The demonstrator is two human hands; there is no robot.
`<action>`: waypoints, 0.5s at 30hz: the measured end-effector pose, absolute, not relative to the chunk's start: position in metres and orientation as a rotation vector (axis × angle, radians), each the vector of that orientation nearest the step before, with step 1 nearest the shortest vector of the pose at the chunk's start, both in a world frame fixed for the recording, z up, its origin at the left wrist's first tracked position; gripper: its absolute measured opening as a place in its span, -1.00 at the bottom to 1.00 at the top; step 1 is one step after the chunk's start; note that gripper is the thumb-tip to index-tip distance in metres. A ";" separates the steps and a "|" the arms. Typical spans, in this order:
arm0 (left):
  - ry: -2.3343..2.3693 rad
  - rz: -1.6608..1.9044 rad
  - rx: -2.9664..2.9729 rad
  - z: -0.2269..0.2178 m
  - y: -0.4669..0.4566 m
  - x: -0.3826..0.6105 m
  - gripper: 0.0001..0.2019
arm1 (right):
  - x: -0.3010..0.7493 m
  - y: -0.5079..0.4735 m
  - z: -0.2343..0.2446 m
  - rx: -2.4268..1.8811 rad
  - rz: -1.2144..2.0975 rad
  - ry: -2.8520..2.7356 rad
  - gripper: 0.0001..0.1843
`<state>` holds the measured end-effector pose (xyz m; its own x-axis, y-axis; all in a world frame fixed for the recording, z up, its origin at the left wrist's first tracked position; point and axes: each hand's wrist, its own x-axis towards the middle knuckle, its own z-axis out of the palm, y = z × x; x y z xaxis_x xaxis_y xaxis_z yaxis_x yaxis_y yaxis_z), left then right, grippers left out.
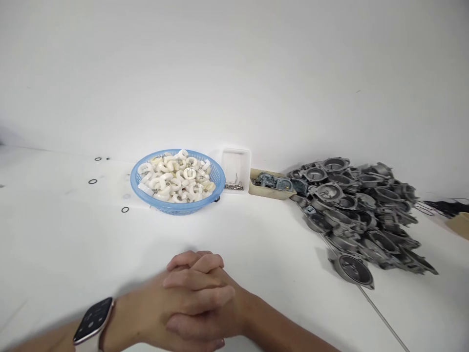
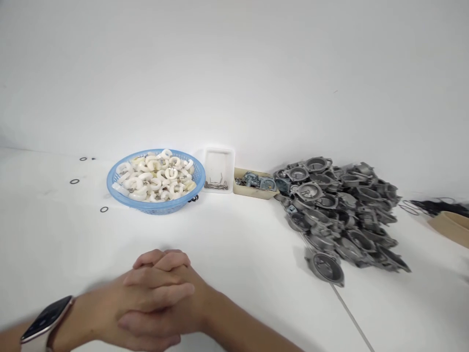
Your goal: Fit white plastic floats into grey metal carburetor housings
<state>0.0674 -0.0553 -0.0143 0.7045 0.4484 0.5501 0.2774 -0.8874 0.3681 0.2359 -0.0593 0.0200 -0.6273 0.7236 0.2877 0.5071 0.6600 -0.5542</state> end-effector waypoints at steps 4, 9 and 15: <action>0.555 0.940 2.673 -0.006 -0.052 0.069 -0.41 | 0.236 -0.057 0.025 -0.855 0.704 -2.409 -0.31; 0.533 0.933 2.705 0.002 -0.050 0.069 -0.42 | 0.238 -0.057 0.023 -0.834 0.678 -2.397 -0.32; 0.504 0.906 2.742 0.003 -0.049 0.067 -0.46 | 0.241 -0.057 0.015 -0.827 0.669 -2.344 -0.33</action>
